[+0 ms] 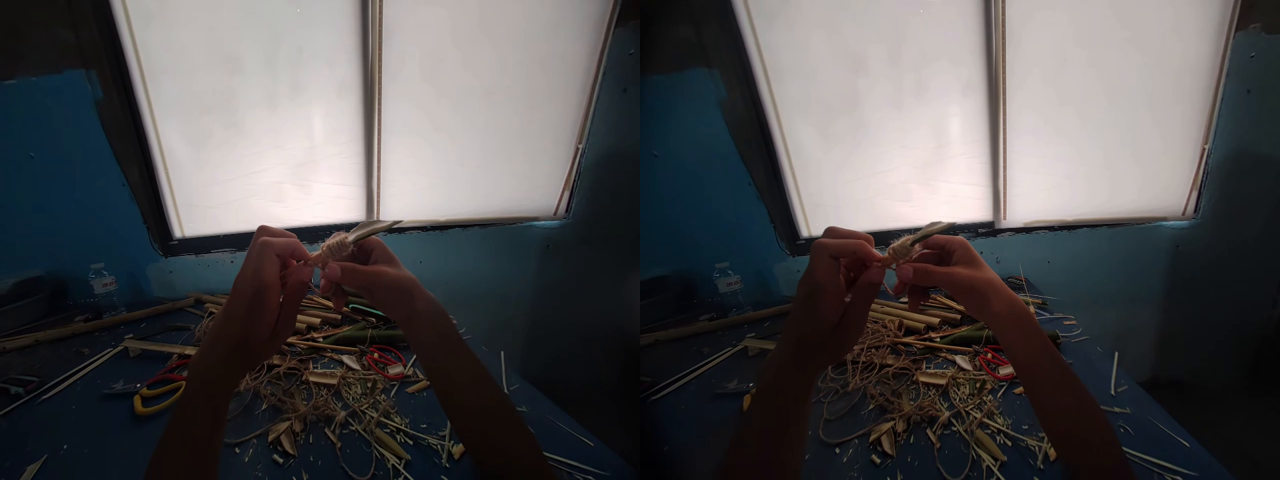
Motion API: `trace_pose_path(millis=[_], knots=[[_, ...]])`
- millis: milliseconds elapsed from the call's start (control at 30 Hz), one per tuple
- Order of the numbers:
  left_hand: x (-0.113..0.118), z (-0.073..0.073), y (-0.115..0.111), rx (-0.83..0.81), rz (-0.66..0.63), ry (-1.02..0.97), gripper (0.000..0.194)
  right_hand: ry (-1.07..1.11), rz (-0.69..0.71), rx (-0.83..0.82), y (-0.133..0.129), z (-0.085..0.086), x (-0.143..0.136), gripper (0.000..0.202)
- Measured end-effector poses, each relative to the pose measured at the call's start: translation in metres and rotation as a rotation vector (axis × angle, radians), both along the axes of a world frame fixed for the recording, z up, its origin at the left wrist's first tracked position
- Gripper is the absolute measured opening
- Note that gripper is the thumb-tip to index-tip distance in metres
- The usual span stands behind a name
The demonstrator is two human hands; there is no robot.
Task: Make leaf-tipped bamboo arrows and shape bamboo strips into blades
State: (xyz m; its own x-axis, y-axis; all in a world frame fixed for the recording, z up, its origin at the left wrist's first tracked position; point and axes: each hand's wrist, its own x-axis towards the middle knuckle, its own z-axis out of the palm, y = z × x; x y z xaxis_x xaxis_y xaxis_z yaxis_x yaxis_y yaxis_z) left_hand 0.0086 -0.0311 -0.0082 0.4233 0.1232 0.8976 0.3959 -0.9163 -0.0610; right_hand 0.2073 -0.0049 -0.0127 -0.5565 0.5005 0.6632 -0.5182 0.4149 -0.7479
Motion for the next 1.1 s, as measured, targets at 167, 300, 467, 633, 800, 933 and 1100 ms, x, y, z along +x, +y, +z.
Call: trace_pose_path(millis=[167, 300, 467, 633, 800, 933, 1100], knots=[[0.001, 0.000, 0.000, -0.049, 0.098, -0.054, 0.013, 0.038, -0.045, 0.035, 0.004, -0.001, -0.001, 0.013], [0.003, 0.001, 0.000, -0.043, 0.130, -0.079, 0.010, 0.026, -0.100, 0.036, 0.006, -0.001, -0.003, 0.012], [0.006, 0.003, -0.005, -0.050, 0.192, -0.070, 0.008, 0.020, -0.093, 0.087, 0.009, -0.002, -0.002, 0.010], [0.006, 0.003, -0.009, -0.104, 0.203, -0.112, 0.007, 0.011, -0.077, 0.095, 0.006, -0.002, -0.002, 0.010], [0.005, 0.005, -0.014, -0.222, 0.169, -0.109, 0.007, -0.021, -0.130, 0.078, 0.003, -0.002, -0.003, 0.005], [0.006, 0.008, -0.018, -0.238, 0.168, -0.088, 0.009, -0.045, -0.116, 0.092, 0.003, -0.002, -0.003, 0.006], [0.007, 0.011, -0.020, -0.204, 0.209, -0.106, 0.012, -0.054, -0.163, 0.115, 0.001, 0.000, -0.005, 0.014]])
